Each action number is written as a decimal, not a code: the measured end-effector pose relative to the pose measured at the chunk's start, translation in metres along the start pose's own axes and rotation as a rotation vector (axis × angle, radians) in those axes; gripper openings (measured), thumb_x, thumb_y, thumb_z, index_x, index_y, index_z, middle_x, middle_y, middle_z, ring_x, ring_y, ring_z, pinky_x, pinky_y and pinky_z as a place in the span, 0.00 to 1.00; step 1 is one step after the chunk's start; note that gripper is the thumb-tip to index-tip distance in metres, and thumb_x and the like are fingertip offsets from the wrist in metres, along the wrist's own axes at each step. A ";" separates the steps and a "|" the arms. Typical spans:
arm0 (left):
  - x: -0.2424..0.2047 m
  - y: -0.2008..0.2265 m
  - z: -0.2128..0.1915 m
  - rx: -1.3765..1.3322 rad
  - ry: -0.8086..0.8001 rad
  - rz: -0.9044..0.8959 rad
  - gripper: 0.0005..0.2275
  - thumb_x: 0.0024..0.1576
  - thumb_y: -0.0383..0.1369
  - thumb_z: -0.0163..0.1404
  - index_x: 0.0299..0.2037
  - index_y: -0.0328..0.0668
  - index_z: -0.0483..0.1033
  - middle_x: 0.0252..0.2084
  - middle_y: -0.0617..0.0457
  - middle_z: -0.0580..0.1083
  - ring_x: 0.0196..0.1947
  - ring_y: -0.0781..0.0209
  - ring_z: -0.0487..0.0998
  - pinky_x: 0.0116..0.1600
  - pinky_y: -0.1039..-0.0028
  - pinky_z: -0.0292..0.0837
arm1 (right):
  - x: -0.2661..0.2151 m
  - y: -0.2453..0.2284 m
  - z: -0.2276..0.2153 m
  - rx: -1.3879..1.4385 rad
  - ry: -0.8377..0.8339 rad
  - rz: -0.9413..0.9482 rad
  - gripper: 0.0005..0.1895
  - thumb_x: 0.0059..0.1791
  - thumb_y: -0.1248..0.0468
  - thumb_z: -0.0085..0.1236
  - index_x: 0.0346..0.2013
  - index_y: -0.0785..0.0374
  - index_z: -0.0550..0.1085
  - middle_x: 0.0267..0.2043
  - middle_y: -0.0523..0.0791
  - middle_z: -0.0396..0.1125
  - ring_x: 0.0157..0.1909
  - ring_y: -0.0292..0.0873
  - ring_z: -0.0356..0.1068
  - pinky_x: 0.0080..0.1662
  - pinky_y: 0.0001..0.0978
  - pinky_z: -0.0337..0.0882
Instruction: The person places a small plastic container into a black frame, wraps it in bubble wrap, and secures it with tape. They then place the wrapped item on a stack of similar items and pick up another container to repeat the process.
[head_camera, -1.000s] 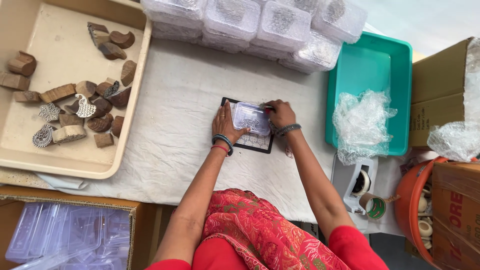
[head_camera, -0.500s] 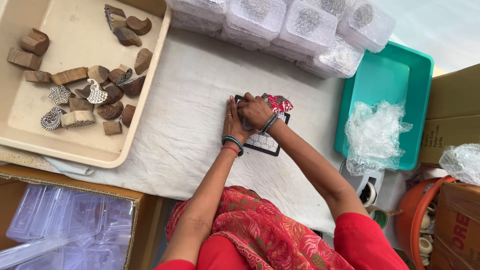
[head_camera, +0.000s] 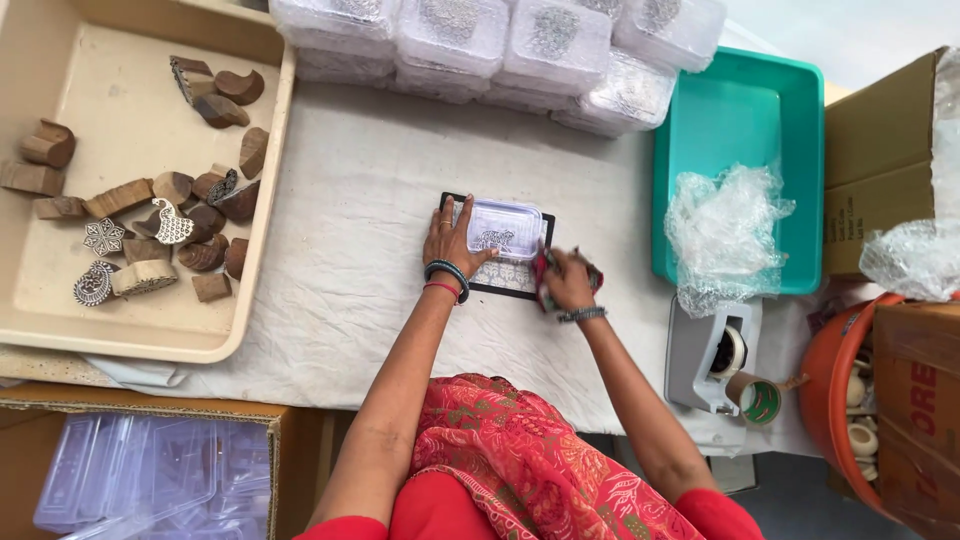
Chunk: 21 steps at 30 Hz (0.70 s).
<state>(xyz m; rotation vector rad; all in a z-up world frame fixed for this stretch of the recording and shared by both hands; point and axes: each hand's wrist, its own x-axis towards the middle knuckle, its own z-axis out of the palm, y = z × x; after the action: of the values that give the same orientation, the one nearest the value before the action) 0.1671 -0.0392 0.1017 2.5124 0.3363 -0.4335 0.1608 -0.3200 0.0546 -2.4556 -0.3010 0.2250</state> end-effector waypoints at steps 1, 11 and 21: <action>0.000 -0.002 0.000 0.007 0.003 0.007 0.55 0.40 0.60 0.65 0.76 0.76 0.38 0.80 0.54 0.42 0.78 0.48 0.45 0.76 0.61 0.50 | -0.010 -0.004 -0.006 0.005 0.009 0.001 0.21 0.44 0.68 0.57 0.53 0.64 0.76 0.37 0.55 0.73 0.41 0.55 0.73 0.47 0.43 0.71; -0.004 -0.062 0.042 -0.265 0.285 0.367 0.42 0.57 0.51 0.58 0.74 0.36 0.50 0.74 0.37 0.57 0.75 0.43 0.56 0.75 0.59 0.52 | -0.068 -0.065 -0.083 -0.331 0.114 0.200 0.28 0.42 0.59 0.62 0.58 0.54 0.74 0.61 0.46 0.67 0.63 0.55 0.63 0.55 0.55 0.67; -0.115 -0.112 0.070 -0.686 0.042 0.069 0.23 0.61 0.36 0.55 0.66 0.41 0.71 0.47 0.46 0.82 0.42 0.65 0.82 0.49 0.74 0.76 | -0.016 -0.107 0.011 -0.499 0.011 -0.149 0.38 0.51 0.43 0.53 0.73 0.46 0.56 0.79 0.44 0.44 0.77 0.49 0.45 0.63 0.66 0.52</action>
<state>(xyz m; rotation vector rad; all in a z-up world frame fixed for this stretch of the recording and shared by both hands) 0.0088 -0.0051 0.0353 1.8572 0.3423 -0.1894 0.1256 -0.2355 0.1141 -2.9039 -0.5931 0.0766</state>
